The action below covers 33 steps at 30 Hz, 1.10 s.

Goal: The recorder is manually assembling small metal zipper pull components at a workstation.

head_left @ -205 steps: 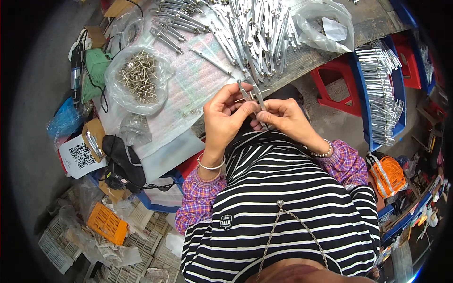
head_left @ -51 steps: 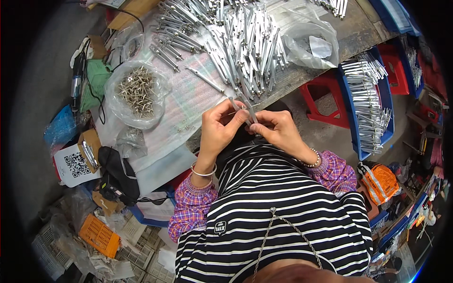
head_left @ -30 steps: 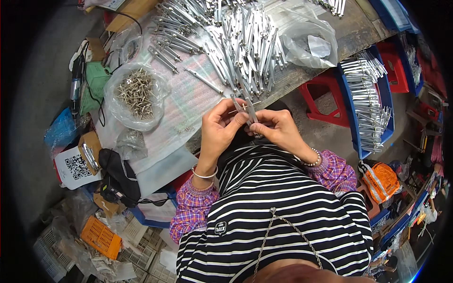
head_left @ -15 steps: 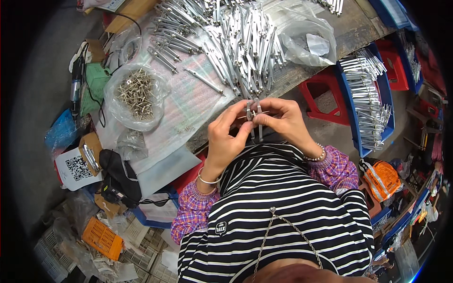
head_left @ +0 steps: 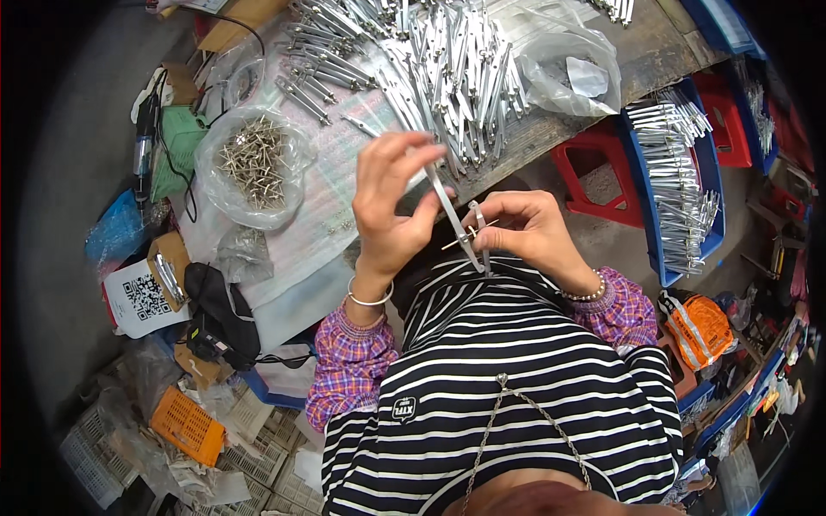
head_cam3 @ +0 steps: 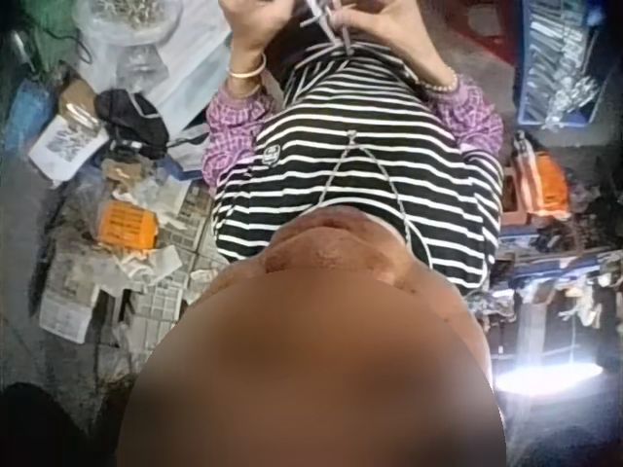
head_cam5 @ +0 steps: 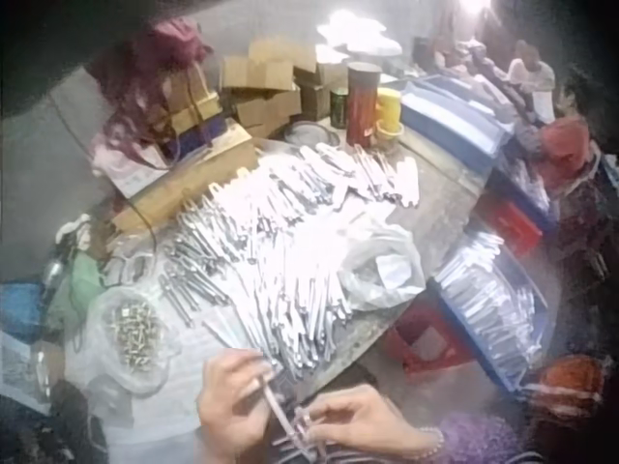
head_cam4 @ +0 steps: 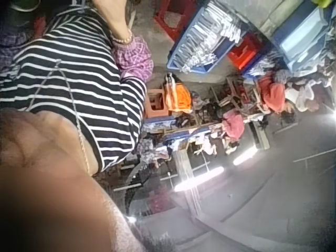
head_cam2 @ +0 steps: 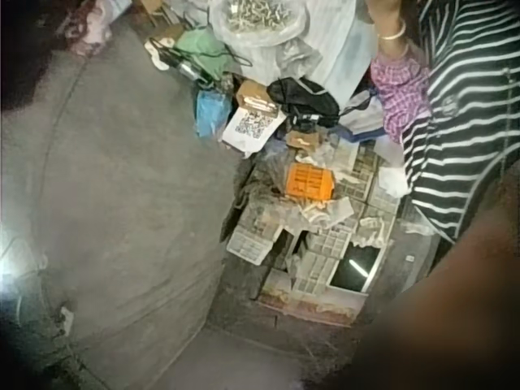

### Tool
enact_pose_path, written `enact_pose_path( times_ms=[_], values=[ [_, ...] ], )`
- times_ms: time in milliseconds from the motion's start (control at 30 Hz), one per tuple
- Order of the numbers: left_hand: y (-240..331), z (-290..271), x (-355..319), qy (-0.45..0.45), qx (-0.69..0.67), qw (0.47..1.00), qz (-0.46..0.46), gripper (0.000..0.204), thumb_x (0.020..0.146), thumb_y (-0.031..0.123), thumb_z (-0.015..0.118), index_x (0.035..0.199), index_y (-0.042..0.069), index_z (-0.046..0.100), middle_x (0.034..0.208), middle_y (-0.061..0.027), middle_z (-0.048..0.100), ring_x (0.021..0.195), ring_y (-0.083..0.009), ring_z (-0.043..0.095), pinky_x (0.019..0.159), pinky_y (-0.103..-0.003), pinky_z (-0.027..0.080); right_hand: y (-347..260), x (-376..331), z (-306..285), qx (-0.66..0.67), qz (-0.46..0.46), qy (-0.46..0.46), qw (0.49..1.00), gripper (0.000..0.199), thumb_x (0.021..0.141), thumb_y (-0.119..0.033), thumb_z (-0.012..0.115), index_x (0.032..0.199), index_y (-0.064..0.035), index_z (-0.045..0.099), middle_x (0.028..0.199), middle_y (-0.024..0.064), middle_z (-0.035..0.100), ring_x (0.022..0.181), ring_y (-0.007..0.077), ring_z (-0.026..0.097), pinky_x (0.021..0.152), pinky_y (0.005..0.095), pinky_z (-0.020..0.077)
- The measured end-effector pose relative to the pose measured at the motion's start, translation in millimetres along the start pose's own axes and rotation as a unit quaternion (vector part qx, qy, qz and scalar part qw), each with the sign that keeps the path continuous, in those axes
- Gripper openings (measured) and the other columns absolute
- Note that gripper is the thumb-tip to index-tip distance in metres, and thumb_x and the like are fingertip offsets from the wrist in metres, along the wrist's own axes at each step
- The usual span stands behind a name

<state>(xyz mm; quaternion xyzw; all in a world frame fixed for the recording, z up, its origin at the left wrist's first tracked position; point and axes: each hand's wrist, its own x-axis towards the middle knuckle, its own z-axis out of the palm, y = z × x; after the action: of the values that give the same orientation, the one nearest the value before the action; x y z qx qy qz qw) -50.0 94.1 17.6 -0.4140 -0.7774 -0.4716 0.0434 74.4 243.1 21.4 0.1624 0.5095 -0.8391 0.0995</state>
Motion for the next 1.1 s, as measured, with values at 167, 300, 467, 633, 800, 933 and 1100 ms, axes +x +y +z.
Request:
enact_pose_path(
  times_ms=[167, 300, 467, 633, 800, 933, 1100],
  values=[
    [6.2, -2.1, -0.9, -0.018, -0.156, 0.984, -0.087, 0.066, 0.060, 0.002, 0.075, 0.121, 0.000, 0.049, 0.122, -0.0124, 0.051, 0.112, -0.0225, 0.049, 0.089, -0.032, 0.040, 5.5, 5.5, -6.5, -0.249, -0.117, 0.029, 0.961, 0.019, 0.073, -0.003, 0.070, 0.090, 0.0053, 0.065, 0.078, 0.0074, 0.064, 0.071, 0.0100, 0.061, 0.061, 0.0216, 0.0486],
    [16.2, -2.1, -11.3, -0.145, -0.238, 0.943, -0.182, 0.083, 0.060, 0.007, 0.080, 0.131, 0.000, 0.039, 0.128, -0.0125, 0.047, 0.115, -0.0207, 0.047, 0.092, -0.032, 0.039, 10.6, 11.0, -8.6, -0.242, -0.192, 0.083, 0.948, 0.017, 0.072, -0.001, 0.069, 0.087, 0.0056, 0.065, 0.071, 0.0069, 0.062, 0.061, 0.0073, 0.058, 0.054, 0.0217, 0.0454],
    [21.5, 12.1, -28.8, -0.164, -0.410, 0.840, -0.315, 0.075, 0.069, -0.009, 0.069, 0.134, 0.002, 0.035, 0.118, -0.0106, 0.052, 0.103, -0.0157, 0.054, 0.086, -0.029, 0.046, 6.7, 11.3, -13.1, -0.225, -0.188, 0.080, 0.953, 0.018, 0.073, -0.002, 0.068, 0.089, 0.0059, 0.064, 0.073, 0.0070, 0.063, 0.063, 0.0072, 0.059, 0.055, 0.0217, 0.0460],
    [19.1, 11.9, -28.2, -0.178, -0.350, 0.869, -0.302, 0.059, 0.071, -0.010, 0.063, 0.126, 0.003, 0.047, 0.094, -0.0059, 0.060, 0.086, -0.0141, 0.059, 0.080, -0.026, 0.047, -1.6, 5.0, -12.8, -0.119, -0.097, 0.042, 0.987, 0.021, 0.075, -0.001, 0.069, 0.093, 0.0057, 0.064, 0.083, 0.0080, 0.064, 0.075, 0.0115, 0.062, 0.067, 0.0228, 0.0501],
    [-2.4, 9.8, -12.1, -0.026, -0.026, 0.999, -0.020, 0.038, 0.063, -0.005, 0.060, 0.099, 0.006, 0.064, 0.092, -0.0106, 0.060, 0.089, -0.0270, 0.056, 0.081, -0.034, 0.045, -8.1, -4.5, -3.8, -0.005, -0.027, 0.001, 1.000, 0.020, 0.074, 0.000, 0.070, 0.093, 0.0056, 0.064, 0.084, 0.0077, 0.064, 0.075, 0.0117, 0.062, 0.067, 0.0222, 0.0500],
    [2.1, 6.6, -0.7, 0.059, -0.193, 0.972, -0.123, 0.058, 0.062, 0.005, 0.075, 0.117, 0.003, 0.054, 0.117, -0.0075, 0.052, 0.104, -0.0212, 0.050, 0.084, -0.031, 0.043, 1.3, -1.4, -5.8, -0.087, -0.057, 0.006, 0.995, 0.019, 0.076, -0.003, 0.069, 0.092, 0.0049, 0.065, 0.082, 0.0071, 0.064, 0.073, 0.0105, 0.062, 0.064, 0.0213, 0.0493],
    [9.7, 1.2, -13.3, -0.107, -0.305, 0.906, -0.273, 0.071, 0.062, 0.011, 0.080, 0.124, 0.005, 0.048, 0.113, -0.0047, 0.051, 0.100, -0.0132, 0.051, 0.081, -0.026, 0.043, 8.2, 4.4, -10.6, -0.243, -0.156, 0.056, 0.956, 0.022, 0.074, -0.006, 0.072, 0.092, 0.0048, 0.064, 0.080, 0.0082, 0.064, 0.070, 0.0098, 0.061, 0.060, 0.0209, 0.0481]
  ],
)
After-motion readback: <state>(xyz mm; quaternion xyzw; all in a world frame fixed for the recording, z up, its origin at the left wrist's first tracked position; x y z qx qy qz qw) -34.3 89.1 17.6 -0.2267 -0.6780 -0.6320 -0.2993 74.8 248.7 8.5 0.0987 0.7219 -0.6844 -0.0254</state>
